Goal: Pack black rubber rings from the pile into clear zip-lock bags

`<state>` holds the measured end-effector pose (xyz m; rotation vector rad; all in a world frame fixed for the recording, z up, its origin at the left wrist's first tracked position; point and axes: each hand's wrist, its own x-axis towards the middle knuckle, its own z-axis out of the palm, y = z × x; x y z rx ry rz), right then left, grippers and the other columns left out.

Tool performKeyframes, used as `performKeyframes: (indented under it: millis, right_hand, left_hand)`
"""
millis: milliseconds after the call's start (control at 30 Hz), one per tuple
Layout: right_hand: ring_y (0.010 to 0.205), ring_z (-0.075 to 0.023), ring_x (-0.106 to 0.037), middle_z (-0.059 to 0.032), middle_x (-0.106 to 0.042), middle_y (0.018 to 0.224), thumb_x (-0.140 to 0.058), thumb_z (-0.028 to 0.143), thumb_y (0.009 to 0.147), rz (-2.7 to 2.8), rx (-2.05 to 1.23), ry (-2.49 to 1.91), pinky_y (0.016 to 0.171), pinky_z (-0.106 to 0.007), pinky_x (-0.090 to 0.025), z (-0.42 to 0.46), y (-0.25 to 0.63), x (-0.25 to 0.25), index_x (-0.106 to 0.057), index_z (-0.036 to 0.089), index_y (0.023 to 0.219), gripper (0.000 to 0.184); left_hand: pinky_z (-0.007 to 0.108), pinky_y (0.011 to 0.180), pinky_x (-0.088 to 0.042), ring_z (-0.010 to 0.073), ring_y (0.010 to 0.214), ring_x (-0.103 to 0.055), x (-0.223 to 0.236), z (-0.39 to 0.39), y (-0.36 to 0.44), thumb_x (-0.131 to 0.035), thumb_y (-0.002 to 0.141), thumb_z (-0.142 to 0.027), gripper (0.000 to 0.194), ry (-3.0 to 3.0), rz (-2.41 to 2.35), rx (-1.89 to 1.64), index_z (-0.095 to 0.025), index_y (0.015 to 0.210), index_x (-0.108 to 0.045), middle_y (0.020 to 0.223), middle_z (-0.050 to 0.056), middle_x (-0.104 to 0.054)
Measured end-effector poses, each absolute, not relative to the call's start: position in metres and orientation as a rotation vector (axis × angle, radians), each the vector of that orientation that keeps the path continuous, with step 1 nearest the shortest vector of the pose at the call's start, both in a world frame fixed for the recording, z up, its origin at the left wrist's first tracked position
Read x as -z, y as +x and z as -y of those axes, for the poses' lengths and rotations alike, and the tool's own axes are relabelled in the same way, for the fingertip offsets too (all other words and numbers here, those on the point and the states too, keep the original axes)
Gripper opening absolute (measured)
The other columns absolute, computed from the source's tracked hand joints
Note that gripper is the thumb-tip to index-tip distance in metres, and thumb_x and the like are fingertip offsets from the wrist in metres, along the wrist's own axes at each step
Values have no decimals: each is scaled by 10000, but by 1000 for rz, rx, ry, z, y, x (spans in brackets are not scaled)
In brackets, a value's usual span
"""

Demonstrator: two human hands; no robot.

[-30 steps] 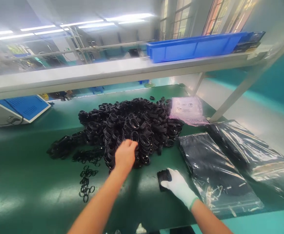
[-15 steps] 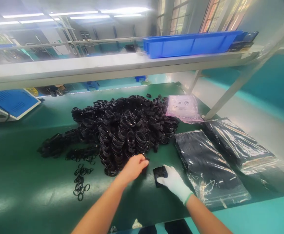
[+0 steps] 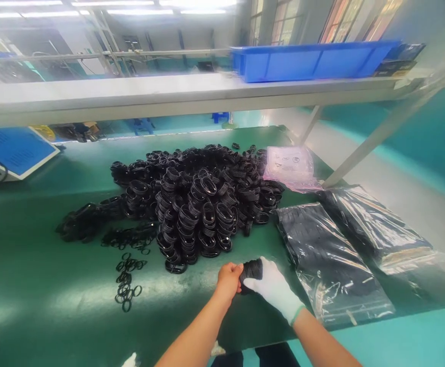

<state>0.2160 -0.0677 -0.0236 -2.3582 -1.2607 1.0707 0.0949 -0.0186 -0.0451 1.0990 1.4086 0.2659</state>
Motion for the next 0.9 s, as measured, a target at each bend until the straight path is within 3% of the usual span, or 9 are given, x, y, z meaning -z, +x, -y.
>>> performKeyframes:
  millis: [67, 133, 233, 333, 400, 500, 600, 800, 900]
  right_hand:
    - [1006, -286, -499, -152, -458, 1113, -619, 429, 554, 1243, -1012, -2403, 820, -342, -392, 68, 211, 24, -373, 115, 1223, 779]
    - [988, -281, -509, -141, -476, 1077, -612, 416, 554, 1254, -985, -2418, 813, -341, -398, 68, 208, 24, -426, 133, 1167, 700]
    - [959, -278, -525, -134, -482, 1058, -605, 402, 553, 1250, -1032, -2428, 807, -352, -404, 66, 207, 21, -469, 150, 1104, 621]
    - [966, -275, -527, -133, -463, 1098, -609, 392, 549, 1220, -1074, -2430, 813, -358, -406, 65, 207, 18, -459, 165, 1123, 635]
    - [959, -270, -532, -125, -469, 1093, -613, 395, 550, 1208, -1079, -2434, 814, -357, -407, 65, 207, 16, -455, 172, 1129, 640]
    - [959, -267, -534, -122, -479, 1082, -619, 404, 554, 1207, -1066, -2432, 820, -354, -408, 65, 207, 15, -453, 171, 1134, 647]
    - [994, -272, -520, -133, -460, 1120, -621, 401, 555, 1206, -1071, -2427, 834, -350, -404, 66, 207, 15, -444, 164, 1152, 665]
    - [1002, -270, -518, -122, -448, 1137, -598, 402, 566, 1200, -1105, -2436, 830, -349, -408, 66, 209, 19, -391, 162, 1204, 713]
    - [997, -272, -518, -126, -451, 1120, -585, 404, 577, 1218, -1099, -2423, 822, -350, -408, 67, 210, 19, -394, 160, 1195, 692]
  left_hand:
    - [218, 414, -376, 74, 337, -372, 41, 19, 94, -403, 806, -422, 287, 1156, -1433, -252, -186, 646, -435, 391, -74, -377]
    - [238, 460, -400, 97, 389, -442, 27, 13, 86, -418, 806, -364, 256, 1229, -1450, -241, -179, 637, -468, 440, -43, -443]
    - [257, 653, -429, 129, 673, -557, -16, -12, 59, -448, 801, -293, 153, 1543, -1511, -382, -195, 744, -550, 740, 11, -577]
    - [282, 775, -409, 161, 903, -528, -67, -54, 28, -345, 843, -191, 257, 2237, -1622, -598, -244, 970, -563, 1003, 39, -554]
    - [296, 784, -411, 186, 960, -496, -93, -86, 14, -365, 808, -113, 342, 2562, -1640, -528, -261, 1059, -543, 1070, 56, -525]
    - [319, 796, -428, 195, 955, -495, -114, -122, 5, -404, 774, -78, 319, 2856, -1465, -263, -238, 983, -586, 1095, 65, -505]
    - [306, 789, -456, 174, 931, -515, -121, -124, 3, -465, 777, -134, 225, 2883, -1289, -249, -230, 938, -589, 1063, 44, -517]
    - [235, 814, -467, 113, 922, -536, -94, -41, -2, -451, 802, -117, 228, 2762, -999, -956, -223, 953, -586, 1087, 39, -506]
    - [254, 799, -463, 122, 896, -544, -64, -3, 3, -467, 804, -159, 198, 2600, -1114, -854, -222, 954, -581, 1057, 46, -530]
